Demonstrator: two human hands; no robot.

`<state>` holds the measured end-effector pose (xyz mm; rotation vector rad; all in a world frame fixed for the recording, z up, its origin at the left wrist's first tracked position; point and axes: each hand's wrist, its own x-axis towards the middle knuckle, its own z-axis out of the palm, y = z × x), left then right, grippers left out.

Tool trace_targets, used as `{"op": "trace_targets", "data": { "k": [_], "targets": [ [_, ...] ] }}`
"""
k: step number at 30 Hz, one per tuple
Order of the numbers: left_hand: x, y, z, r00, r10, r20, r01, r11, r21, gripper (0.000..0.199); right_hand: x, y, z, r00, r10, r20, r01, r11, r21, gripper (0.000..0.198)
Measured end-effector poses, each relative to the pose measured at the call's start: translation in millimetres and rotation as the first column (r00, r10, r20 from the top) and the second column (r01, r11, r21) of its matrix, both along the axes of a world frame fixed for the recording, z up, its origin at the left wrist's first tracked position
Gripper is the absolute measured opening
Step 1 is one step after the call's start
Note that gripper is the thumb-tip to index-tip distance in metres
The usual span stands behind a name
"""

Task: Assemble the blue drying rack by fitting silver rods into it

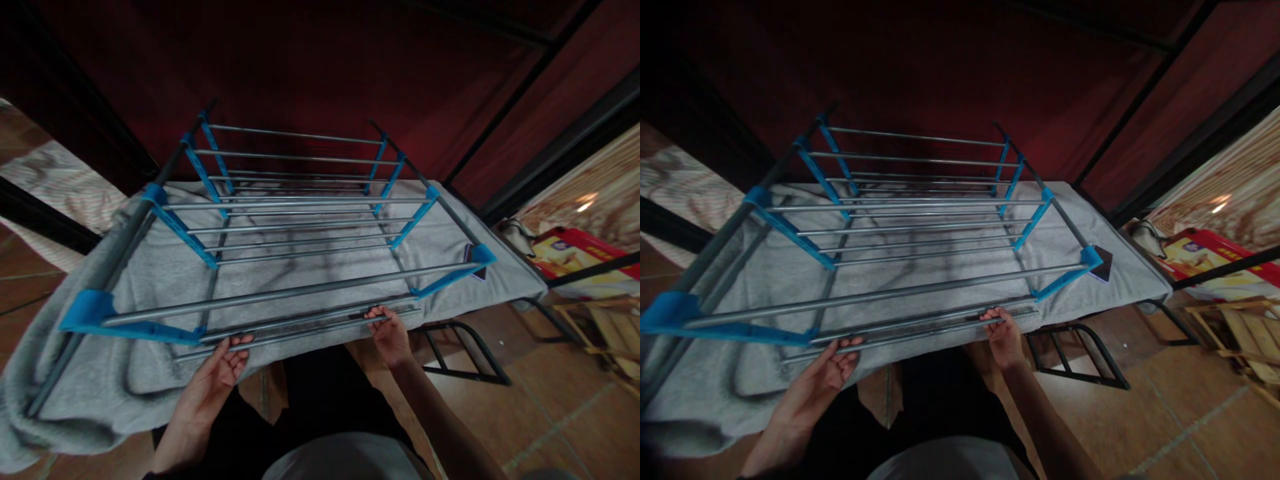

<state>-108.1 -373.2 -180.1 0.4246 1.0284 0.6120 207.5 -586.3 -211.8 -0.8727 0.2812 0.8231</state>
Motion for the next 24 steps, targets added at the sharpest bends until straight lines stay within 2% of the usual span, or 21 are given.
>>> {"op": "trace_targets", "data": {
  "k": [3, 7, 14, 19, 24],
  "targets": [
    [11.8, -5.8, -0.6, 0.998, -0.069, -0.007, 0.069, 0.997, 0.025, 0.008, -7.1, 1.7, 1.8, 0.997, 0.078, 0.021, -0.079, 0.996, 0.040, 0.006],
    [29.8, -14.5, 1.5, 0.995, -0.098, -0.001, 0.098, 0.995, 0.008, 0.009, -11.7, 4.5, 4.7, 0.984, 0.165, 0.065, -0.170, 0.982, 0.078, 0.008],
    [55.9, -27.5, 1.4, 0.983, -0.175, 0.058, 0.173, 0.984, 0.046, 0.028, -14.3, 10.0, 8.8, 0.952, 0.277, 0.128, -0.290, 0.953, 0.089, 0.008],
    [66.8, -31.4, -3.6, 0.986, -0.169, 0.012, 0.167, 0.981, 0.098, 0.033, -14.0, 9.2, 7.7, 0.946, 0.294, 0.137, -0.306, 0.949, 0.076, 0.010],
    [63.7, -31.1, -9.3, 0.987, -0.159, -0.012, 0.159, 0.980, 0.121, 0.038, -14.6, 7.3, 5.7, 0.941, 0.312, 0.132, -0.323, 0.944, 0.068, 0.010]
  ]
}}
